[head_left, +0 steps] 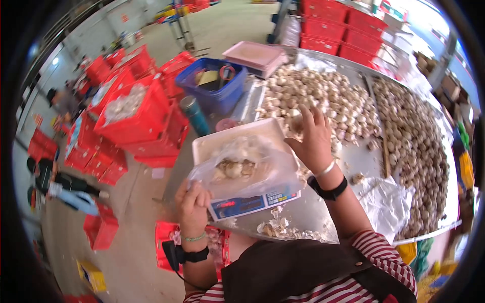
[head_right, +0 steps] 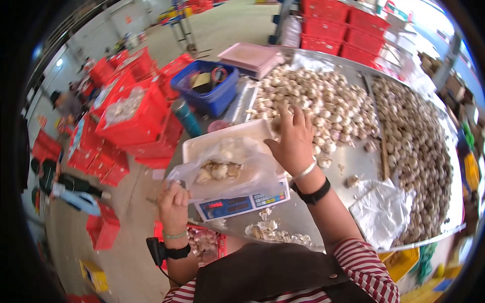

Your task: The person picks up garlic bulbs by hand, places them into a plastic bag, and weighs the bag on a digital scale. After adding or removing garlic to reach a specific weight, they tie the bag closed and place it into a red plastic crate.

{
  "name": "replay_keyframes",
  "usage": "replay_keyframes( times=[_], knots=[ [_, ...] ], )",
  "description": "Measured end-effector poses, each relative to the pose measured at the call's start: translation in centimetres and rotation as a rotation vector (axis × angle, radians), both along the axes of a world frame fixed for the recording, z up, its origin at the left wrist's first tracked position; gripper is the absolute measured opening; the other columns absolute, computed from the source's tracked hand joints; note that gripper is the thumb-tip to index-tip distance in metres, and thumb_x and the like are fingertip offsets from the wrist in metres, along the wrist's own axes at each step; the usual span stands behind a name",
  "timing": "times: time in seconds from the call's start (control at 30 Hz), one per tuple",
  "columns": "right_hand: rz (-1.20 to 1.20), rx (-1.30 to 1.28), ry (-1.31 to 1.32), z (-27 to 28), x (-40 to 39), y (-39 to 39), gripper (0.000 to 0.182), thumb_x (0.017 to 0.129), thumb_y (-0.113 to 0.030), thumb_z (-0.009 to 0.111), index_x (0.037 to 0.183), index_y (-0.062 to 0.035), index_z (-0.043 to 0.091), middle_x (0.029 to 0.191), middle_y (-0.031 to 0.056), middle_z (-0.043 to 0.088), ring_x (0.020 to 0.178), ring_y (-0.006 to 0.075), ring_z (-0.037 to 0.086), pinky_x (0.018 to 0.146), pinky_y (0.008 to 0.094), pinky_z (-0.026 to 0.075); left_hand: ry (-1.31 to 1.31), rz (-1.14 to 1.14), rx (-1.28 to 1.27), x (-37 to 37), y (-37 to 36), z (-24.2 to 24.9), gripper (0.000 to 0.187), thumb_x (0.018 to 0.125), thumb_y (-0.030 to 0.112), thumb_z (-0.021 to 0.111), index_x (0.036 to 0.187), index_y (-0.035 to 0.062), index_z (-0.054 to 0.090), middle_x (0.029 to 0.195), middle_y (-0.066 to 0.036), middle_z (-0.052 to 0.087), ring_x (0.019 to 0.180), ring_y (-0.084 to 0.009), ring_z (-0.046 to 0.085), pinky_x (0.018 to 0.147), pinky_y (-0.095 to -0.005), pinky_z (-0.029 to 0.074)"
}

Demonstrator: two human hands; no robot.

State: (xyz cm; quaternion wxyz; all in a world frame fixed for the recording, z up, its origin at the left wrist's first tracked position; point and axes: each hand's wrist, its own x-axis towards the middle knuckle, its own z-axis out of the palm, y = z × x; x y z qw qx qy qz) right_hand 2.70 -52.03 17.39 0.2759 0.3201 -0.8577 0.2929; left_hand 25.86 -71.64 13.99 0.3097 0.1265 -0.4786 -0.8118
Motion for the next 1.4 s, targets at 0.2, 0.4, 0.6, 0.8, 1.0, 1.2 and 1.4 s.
replay_keyframes(
  times=[0.2, 0.4, 0.6, 0.8, 1.0, 1.2, 1.4],
  knots=[
    [0.234, 0.182, 0.008, -3.5, 3.0, -2.9, 0.077, 0.071, -0.033, 0.074, 0.136, -0.0084, 0.039, 0.14, 0.0227, 0.035, 0.119, 0.0414, 0.046, 0.097, 0.0525, 0.036, 0.0, -0.084, -0.061, -2.6, -0.1, 1.0, 0.019, 0.097, 0.019, 0.047, 0.089, 0.0044, 0.055, 0.055, 0.005, 0.035, 0.05, -0.0084, 0.037, 0.063, -0.0313, 0.042],
    [0.118, 0.235, -0.488, -5.4, -3.4, 4.1, 0.037, 0.074, -0.006, 0.059, 0.111, -0.0029, 0.061, 0.088, 0.0194, 0.067, 0.08, 0.034, 0.066, 0.071, 0.0398, 0.053, 0.145, -0.114, 0.094, -3.3, -1.7, 3.5, 0.019, 0.096, 0.02, 0.049, 0.088, 0.0049, 0.057, 0.054, 0.005, 0.034, 0.05, -0.0089, 0.035, 0.066, -0.0317, 0.038],
    [0.724, -0.908, -1.236, 3.0, -0.1, 15.1, 0.03, 0.085, -0.001, 0.055, 0.115, 0.0024, 0.058, 0.084, 0.0068, 0.066, 0.075, 0.0151, 0.064, 0.069, 0.0295, 0.052, 0.326, -0.333, -0.017, -4.4, 3.6, 9.5, 0.021, 0.095, 0.017, 0.046, 0.106, 0.0005, 0.055, 0.071, -0.002, 0.047, 0.063, -0.0131, 0.046, 0.067, -0.0315, 0.04],
    [0.986, -1.425, -1.281, 1.3, 2.1, 23.2, 0.059, 0.074, 0.004, 0.045, 0.132, 0.0044, 0.043, 0.102, 0.0195, 0.064, 0.081, 0.0235, 0.064, 0.077, 0.0324, 0.051, 0.075, -0.597, 0.232, -6.8, 10.8, 6.8, 0.034, 0.088, 0.008, 0.045, 0.119, 0.0001, 0.056, 0.114, -0.02, 0.061, 0.102, -0.0315, 0.061, 0.081, -0.044, 0.053],
    [0.624, -1.071, -1.498, -5.4, 4.2, 26.7, 0.062, 0.081, -0.001, 0.065, 0.138, -0.0064, 0.041, 0.107, 0.0153, 0.066, 0.076, 0.016, 0.064, 0.063, 0.0254, 0.05, -0.295, -0.696, 0.373, -7.9, 18.6, -4.3, 0.027, 0.087, 0.016, 0.061, 0.11, 0.0008, 0.06, 0.111, -0.015, 0.063, 0.092, -0.0219, 0.065, 0.067, -0.0288, 0.055],
    [0.495, 0.016, -0.697, -3.1, 6.6, 24.6, 0.083, 0.067, -0.02, 0.079, 0.137, -0.0034, 0.036, 0.092, 0.0135, 0.063, 0.086, 0.0331, 0.062, 0.076, 0.0393, 0.05, -0.359, -0.972, 0.339, -10.2, 27.0, -5.1, 0.053, 0.082, 0.042, 0.07, 0.113, -0.0003, 0.058, 0.107, -0.008, 0.063, 0.09, -0.0145, 0.061, 0.07, -0.0245, 0.048],
    [0.393, -0.109, -0.356, -7.9, 6.8, 27.0, 0.053, 0.071, 0.003, 0.059, 0.123, 0.0006, 0.047, 0.084, 0.0145, 0.062, 0.08, 0.0296, 0.063, 0.075, 0.0377, 0.05, -0.362, -0.613, 0.39, -11.1, 29.4, -5.7, 0.02, 0.092, 0.021, 0.057, 0.099, 0.0027, 0.061, 0.099, -0.005, 0.063, 0.091, -0.018, 0.06, 0.081, -0.0348, 0.05]
  ],
)
